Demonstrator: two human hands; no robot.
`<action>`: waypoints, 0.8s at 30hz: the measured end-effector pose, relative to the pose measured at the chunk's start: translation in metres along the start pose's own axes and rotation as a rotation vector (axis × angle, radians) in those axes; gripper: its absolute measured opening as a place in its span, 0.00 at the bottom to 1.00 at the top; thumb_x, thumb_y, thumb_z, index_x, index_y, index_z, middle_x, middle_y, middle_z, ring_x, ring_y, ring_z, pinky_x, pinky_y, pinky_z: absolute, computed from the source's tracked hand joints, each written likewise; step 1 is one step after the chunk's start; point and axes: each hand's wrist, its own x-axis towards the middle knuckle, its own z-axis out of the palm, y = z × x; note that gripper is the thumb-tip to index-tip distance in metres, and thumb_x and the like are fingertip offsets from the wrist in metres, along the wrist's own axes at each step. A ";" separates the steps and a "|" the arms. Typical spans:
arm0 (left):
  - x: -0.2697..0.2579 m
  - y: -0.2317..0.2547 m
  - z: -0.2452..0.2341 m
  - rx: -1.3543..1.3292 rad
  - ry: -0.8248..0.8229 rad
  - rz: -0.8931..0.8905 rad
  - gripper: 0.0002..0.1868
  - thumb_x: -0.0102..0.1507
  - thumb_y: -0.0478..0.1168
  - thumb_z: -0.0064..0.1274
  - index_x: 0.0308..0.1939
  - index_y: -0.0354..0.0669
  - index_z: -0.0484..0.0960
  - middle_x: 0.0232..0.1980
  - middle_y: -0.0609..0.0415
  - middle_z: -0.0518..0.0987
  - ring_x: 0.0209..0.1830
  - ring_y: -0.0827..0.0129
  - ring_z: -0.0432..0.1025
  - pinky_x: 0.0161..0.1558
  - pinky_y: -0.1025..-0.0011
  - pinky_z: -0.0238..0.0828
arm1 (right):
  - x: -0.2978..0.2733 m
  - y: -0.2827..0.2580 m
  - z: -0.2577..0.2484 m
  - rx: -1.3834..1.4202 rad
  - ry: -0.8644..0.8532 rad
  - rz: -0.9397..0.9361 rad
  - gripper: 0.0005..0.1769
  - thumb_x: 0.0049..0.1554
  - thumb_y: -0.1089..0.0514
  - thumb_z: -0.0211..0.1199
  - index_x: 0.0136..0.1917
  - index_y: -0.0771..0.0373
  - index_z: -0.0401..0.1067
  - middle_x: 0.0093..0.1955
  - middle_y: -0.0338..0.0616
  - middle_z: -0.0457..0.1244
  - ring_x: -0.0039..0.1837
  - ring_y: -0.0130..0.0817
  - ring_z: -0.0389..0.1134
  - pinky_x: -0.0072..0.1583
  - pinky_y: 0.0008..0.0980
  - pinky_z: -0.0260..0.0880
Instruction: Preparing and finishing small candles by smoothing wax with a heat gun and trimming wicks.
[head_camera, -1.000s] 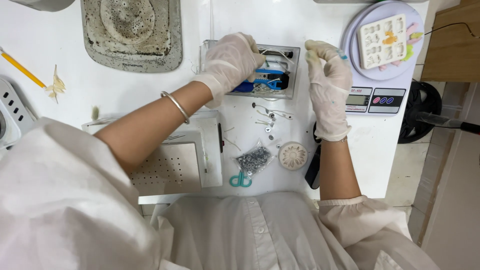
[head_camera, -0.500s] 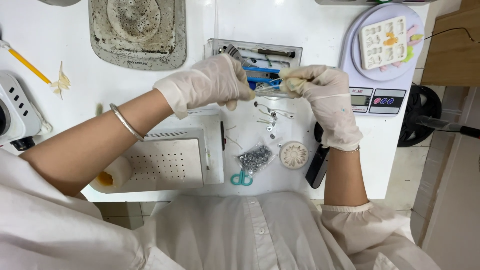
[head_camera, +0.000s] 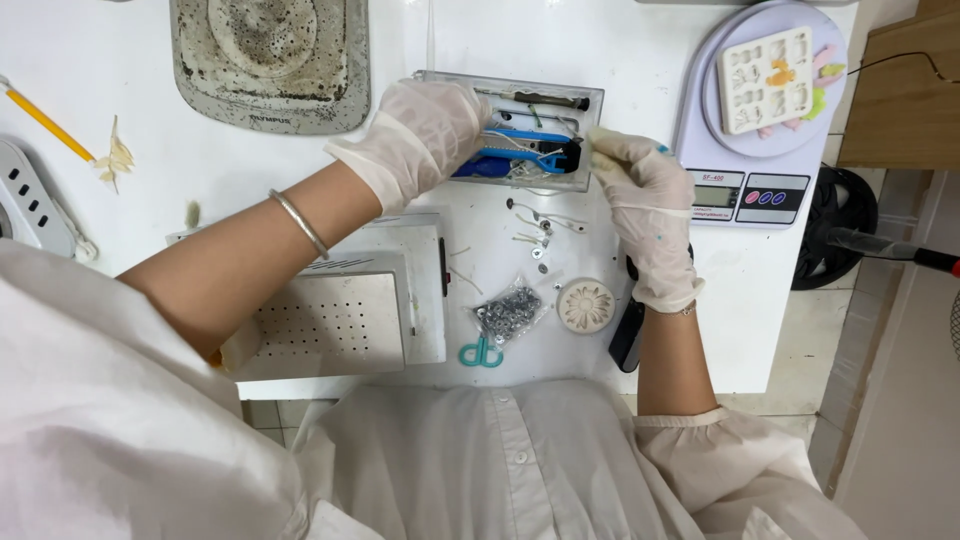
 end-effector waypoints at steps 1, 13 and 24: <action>0.001 -0.002 0.000 0.000 0.002 0.001 0.06 0.66 0.43 0.55 0.41 0.46 0.81 0.36 0.52 0.82 0.32 0.58 0.79 0.31 0.62 0.75 | -0.003 0.000 -0.003 -0.002 0.001 -0.001 0.11 0.61 0.66 0.66 0.58 0.66 0.78 0.56 0.44 0.72 0.55 0.24 0.72 0.58 0.22 0.73; -0.040 0.027 -0.064 0.012 -0.144 -0.013 0.14 0.65 0.53 0.55 0.37 0.47 0.84 0.33 0.51 0.82 0.33 0.54 0.78 0.33 0.57 0.74 | -0.064 0.053 0.012 -0.492 -0.146 0.058 0.17 0.54 0.57 0.71 0.57 0.63 0.77 0.49 0.48 0.70 0.46 0.37 0.71 0.49 0.32 0.73; -0.191 0.078 -0.173 0.309 -0.328 -0.131 0.23 0.71 0.62 0.39 0.39 0.48 0.73 0.21 0.59 0.70 0.15 0.73 0.67 0.19 0.71 0.64 | -0.074 0.099 0.037 -0.386 -0.205 0.021 0.13 0.56 0.60 0.71 0.55 0.64 0.75 0.49 0.48 0.68 0.49 0.38 0.71 0.51 0.34 0.73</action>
